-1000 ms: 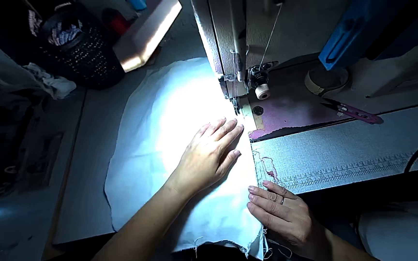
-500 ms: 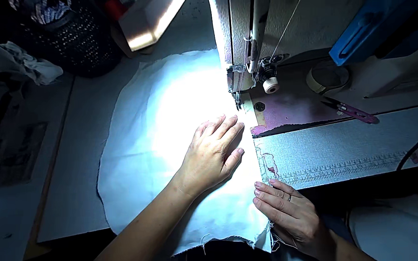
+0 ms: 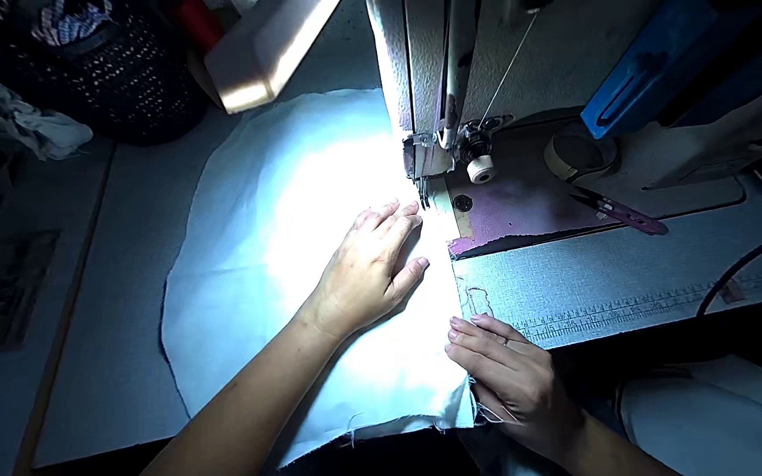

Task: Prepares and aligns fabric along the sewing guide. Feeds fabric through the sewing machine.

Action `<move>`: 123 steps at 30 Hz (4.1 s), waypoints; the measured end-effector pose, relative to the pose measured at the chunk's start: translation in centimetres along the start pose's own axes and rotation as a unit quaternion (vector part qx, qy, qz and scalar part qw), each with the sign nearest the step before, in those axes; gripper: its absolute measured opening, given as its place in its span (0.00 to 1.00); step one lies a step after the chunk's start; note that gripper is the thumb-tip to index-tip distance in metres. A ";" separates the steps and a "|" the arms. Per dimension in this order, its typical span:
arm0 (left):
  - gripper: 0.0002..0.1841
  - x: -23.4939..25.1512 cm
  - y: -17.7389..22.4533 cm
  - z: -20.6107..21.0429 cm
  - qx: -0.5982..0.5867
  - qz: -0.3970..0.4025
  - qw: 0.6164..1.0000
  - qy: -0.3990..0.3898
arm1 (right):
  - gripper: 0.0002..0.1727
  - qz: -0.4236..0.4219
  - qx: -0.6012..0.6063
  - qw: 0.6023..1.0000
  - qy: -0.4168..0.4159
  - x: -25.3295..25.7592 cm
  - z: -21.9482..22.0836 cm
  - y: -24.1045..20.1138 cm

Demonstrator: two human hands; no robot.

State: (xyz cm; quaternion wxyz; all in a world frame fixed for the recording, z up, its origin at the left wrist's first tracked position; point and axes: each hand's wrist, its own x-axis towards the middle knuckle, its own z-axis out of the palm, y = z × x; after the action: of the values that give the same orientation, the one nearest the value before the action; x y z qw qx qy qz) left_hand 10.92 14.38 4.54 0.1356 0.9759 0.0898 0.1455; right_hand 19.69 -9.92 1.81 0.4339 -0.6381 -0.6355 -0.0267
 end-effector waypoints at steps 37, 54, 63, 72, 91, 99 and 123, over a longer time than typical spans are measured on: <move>0.35 8.3 -7.1 -1.4 -0.014 -0.005 1.000 0.015 | 0.12 0.051 0.030 0.998 0.035 10.2 2.1 6.0; 0.15 -2.9 2.4 -0.5 0.105 0.083 0.982 0.135 | 0.10 0.012 0.064 0.998 -0.007 10.3 1.4 7.3; 0.13 -3.1 1.0 -0.5 0.103 0.181 0.967 0.149 | 0.07 -0.070 0.043 0.997 -0.013 9.8 0.5 7.9; 0.11 -2.6 0.5 -0.7 -0.018 0.176 0.973 0.148 | 0.12 -0.084 0.044 0.995 -0.002 10.1 -0.9 7.7; 0.10 -2.8 0.6 0.2 -0.035 0.125 0.981 0.147 | 0.08 -0.091 -0.019 0.996 -0.014 8.9 -1.2 8.0; 0.16 -2.4 2.8 0.6 0.084 0.138 0.983 0.090 | 0.06 -0.021 0.019 0.998 -0.051 8.4 -1.5 7.8; 0.12 -2.3 4.2 0.4 0.051 0.041 0.978 0.196 | 0.09 0.064 0.000 0.997 -0.044 7.6 -1.0 5.8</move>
State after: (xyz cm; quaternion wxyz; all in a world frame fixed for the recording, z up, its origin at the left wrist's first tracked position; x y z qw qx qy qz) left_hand 9.47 9.85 4.81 0.0596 0.9370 0.0817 0.3343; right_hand 26.48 -3.46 3.90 0.4061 -0.6779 -0.6122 0.0291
